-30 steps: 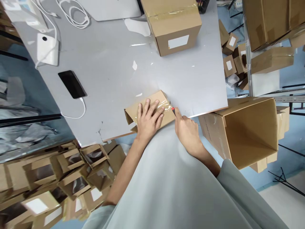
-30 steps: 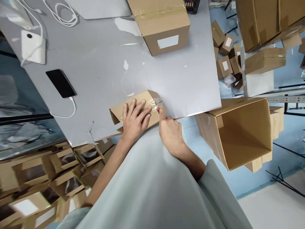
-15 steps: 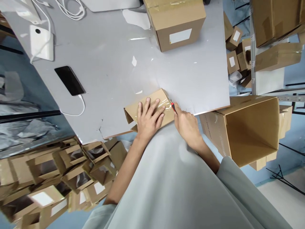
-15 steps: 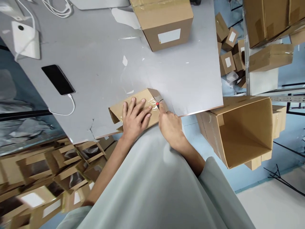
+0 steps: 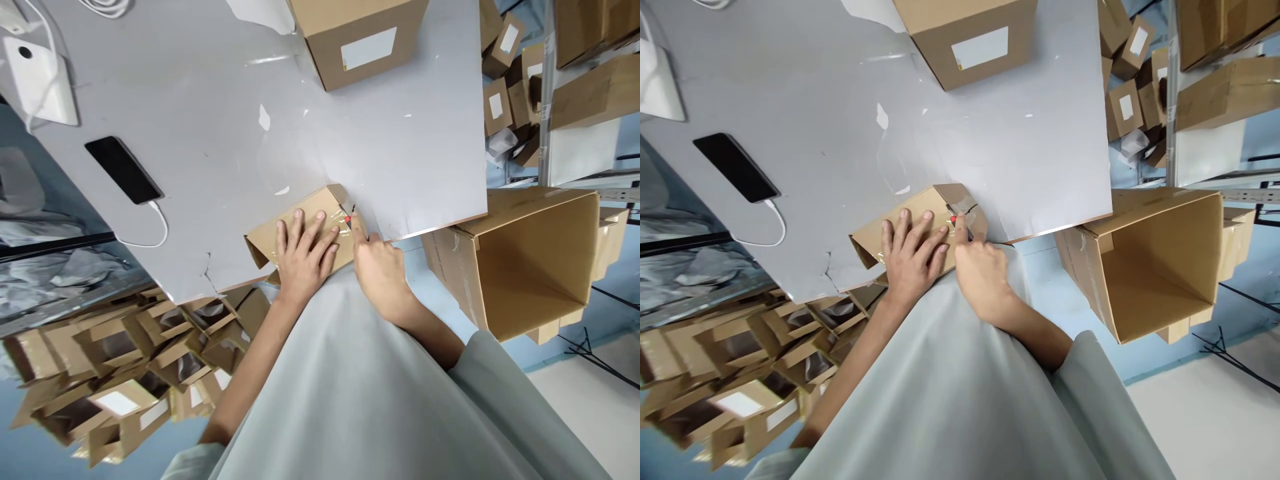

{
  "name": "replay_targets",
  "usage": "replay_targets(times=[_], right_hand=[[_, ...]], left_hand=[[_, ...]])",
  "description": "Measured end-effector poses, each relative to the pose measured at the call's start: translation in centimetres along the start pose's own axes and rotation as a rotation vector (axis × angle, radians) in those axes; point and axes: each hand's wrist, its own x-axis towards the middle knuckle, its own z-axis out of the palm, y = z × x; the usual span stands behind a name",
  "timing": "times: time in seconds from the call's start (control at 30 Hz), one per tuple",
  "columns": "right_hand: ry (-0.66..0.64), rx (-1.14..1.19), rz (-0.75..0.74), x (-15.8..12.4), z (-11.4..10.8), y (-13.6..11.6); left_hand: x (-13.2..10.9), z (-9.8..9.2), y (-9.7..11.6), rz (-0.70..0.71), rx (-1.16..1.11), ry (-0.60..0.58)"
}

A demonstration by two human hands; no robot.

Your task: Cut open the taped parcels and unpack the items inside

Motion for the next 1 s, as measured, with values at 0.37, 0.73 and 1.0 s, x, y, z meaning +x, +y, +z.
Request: replay_targets(times=[0.37,0.73,1.0], right_hand=[[-0.018,-0.011,0.031,-0.6,0.4,0.0],[-0.115,0.143,0.082,-3.1,2.6,0.1],[-0.059,0.257,0.084,-2.2,4.3,0.9]], left_hand=[[-0.5,0.3,0.3,-0.012,-0.011,0.001],[-1.2,0.2,0.5,0.011,0.018,-0.001],[0.0,-0.1,0.1,-0.045,-0.026,-0.036]])
